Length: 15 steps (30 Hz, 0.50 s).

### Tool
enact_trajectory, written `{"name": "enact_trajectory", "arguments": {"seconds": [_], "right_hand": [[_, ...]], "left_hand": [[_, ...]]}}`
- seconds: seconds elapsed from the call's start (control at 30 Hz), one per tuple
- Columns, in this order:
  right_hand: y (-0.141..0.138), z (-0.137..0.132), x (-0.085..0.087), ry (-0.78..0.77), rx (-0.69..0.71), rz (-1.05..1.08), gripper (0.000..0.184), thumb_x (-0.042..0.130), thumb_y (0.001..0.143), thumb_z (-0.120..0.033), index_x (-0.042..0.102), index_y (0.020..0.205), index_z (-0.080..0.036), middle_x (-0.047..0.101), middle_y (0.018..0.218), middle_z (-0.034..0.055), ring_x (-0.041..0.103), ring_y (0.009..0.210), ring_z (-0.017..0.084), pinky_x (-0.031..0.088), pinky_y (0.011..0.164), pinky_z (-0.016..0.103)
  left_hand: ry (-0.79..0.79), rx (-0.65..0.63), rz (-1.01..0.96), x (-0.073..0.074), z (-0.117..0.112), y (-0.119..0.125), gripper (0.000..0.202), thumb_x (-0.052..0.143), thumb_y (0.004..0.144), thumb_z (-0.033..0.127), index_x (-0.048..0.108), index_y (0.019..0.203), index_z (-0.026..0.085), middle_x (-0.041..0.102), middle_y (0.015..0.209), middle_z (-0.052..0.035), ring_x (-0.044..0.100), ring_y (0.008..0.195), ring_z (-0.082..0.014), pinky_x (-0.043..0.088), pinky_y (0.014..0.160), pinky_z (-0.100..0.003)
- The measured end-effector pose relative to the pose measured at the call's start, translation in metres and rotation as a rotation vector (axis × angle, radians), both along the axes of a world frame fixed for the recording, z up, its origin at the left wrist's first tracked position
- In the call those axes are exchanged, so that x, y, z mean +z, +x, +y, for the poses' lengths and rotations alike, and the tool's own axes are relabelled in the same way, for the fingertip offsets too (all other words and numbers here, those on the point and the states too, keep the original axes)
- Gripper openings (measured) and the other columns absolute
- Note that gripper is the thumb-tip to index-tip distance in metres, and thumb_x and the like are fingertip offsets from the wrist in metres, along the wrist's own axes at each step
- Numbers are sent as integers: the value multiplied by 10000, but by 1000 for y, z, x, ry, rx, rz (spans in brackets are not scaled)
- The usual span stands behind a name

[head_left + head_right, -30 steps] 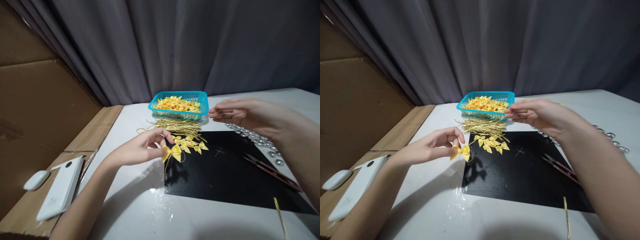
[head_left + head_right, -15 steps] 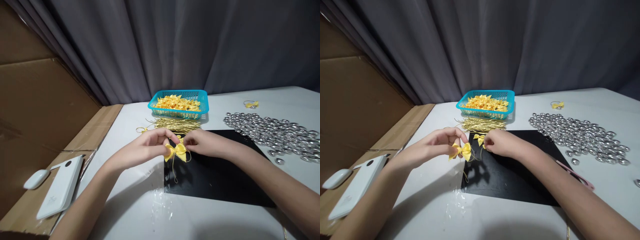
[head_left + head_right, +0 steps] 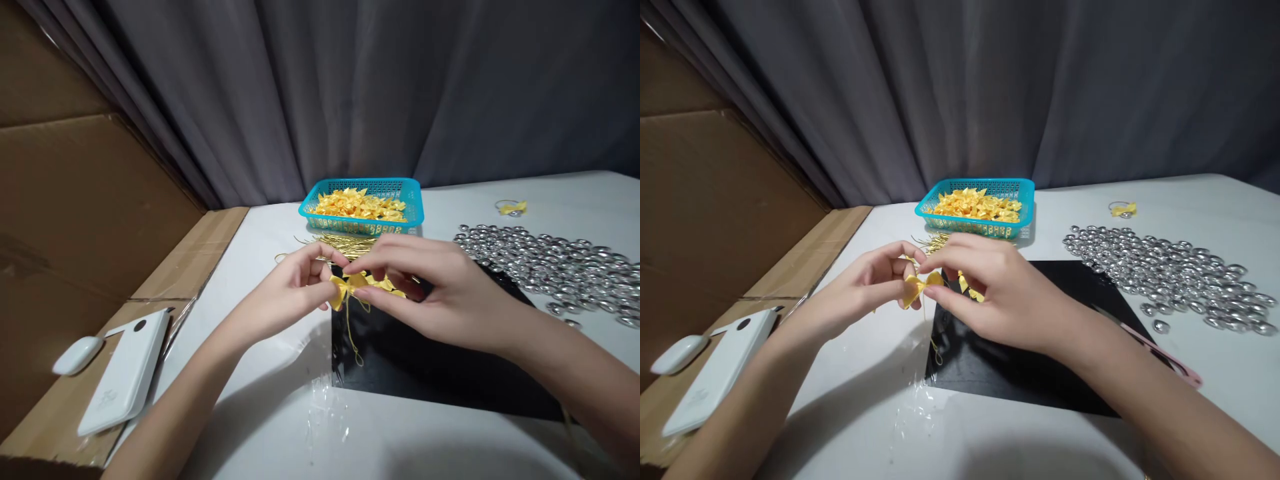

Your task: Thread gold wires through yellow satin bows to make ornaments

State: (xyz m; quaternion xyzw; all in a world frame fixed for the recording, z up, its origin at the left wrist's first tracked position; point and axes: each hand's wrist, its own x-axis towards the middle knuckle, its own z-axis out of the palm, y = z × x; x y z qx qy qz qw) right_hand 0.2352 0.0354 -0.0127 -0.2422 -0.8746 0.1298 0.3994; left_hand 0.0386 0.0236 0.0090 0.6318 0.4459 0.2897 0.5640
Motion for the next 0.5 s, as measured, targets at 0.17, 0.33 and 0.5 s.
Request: {"name": "enact_trajectory", "arguments": {"seconds": [0.17,0.33,0.5], "right_hand": [[-4,-1,0,16,41,-127,134,473,907,-121,593,856,-153,586,814,39,544,712,97,403,606,206],[-3,-2,6,-91,37,-46,97,487,904,-132,565,853,-159,554,734,3,501,634,71,398,577,192],[12,-4,21,-324,-9,137,108,549,900,-277,578,829,-201,538,698,-9,494,560,59,361,453,175]], "left_hand": [[22,2,0,-2,-2,1,248,524,720,94,485,948,183,544,684,41,542,657,-106,391,618,-239],[79,23,57,-5,-2,0,249,530,709,80,482,919,205,427,618,77,470,599,-97,362,580,-238],[143,62,168,-9,1,-2,216,525,711,107,489,902,203,477,664,55,466,604,-101,344,564,-239]]}}
